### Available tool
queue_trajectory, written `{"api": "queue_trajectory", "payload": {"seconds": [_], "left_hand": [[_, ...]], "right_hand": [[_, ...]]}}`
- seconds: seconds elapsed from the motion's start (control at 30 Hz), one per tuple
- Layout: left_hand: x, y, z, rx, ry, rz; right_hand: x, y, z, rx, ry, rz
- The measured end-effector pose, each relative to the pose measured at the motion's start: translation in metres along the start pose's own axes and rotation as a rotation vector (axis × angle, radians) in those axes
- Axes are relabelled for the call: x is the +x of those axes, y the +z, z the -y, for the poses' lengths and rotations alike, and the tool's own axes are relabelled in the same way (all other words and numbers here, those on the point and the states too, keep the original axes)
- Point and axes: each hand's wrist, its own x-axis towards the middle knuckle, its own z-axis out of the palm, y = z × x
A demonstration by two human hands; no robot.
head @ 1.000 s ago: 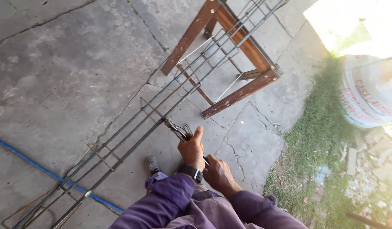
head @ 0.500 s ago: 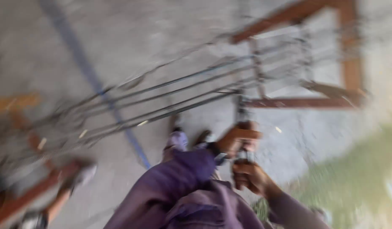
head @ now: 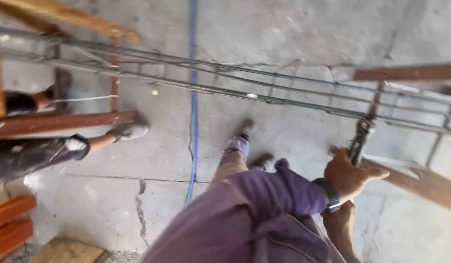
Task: The person uses wire twisters to tie thin wire around the intersections of a rebar cage resting on a wooden stand. They repeatedly wrap the wire and twist it to secure the steel bars together.
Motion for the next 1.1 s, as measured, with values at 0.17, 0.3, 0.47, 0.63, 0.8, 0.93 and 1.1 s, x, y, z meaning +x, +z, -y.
{"api": "queue_trajectory", "payload": {"seconds": [0.17,0.3,0.47,0.63,0.8,0.93,1.1], "left_hand": [[0.05,0.021,0.038,-0.15,0.153,0.092],[0.171,0.062,0.122,-0.69,0.203,0.834],[0.089,0.003,0.067,-0.968,0.132,1.291],[0.098,0.005,0.067,-0.831,0.183,1.138],[0.011,-0.007,0.032,-0.117,0.205,0.191],[-0.001,0.016,0.021,0.014,0.127,0.083],[0.084,0.024,0.059,-0.583,0.358,1.001]], "right_hand": [[-0.019,-0.044,0.1,0.367,0.444,0.104],[-0.006,-0.031,-0.008,1.384,0.205,0.512],[-0.009,-0.031,0.048,1.786,0.385,0.909],[-0.014,-0.036,0.087,1.507,0.461,0.736],[-0.001,-0.02,0.059,0.657,0.473,0.06],[-0.02,-0.053,0.111,0.39,0.45,0.051],[-0.025,-0.079,0.096,0.733,0.422,0.124]]}}
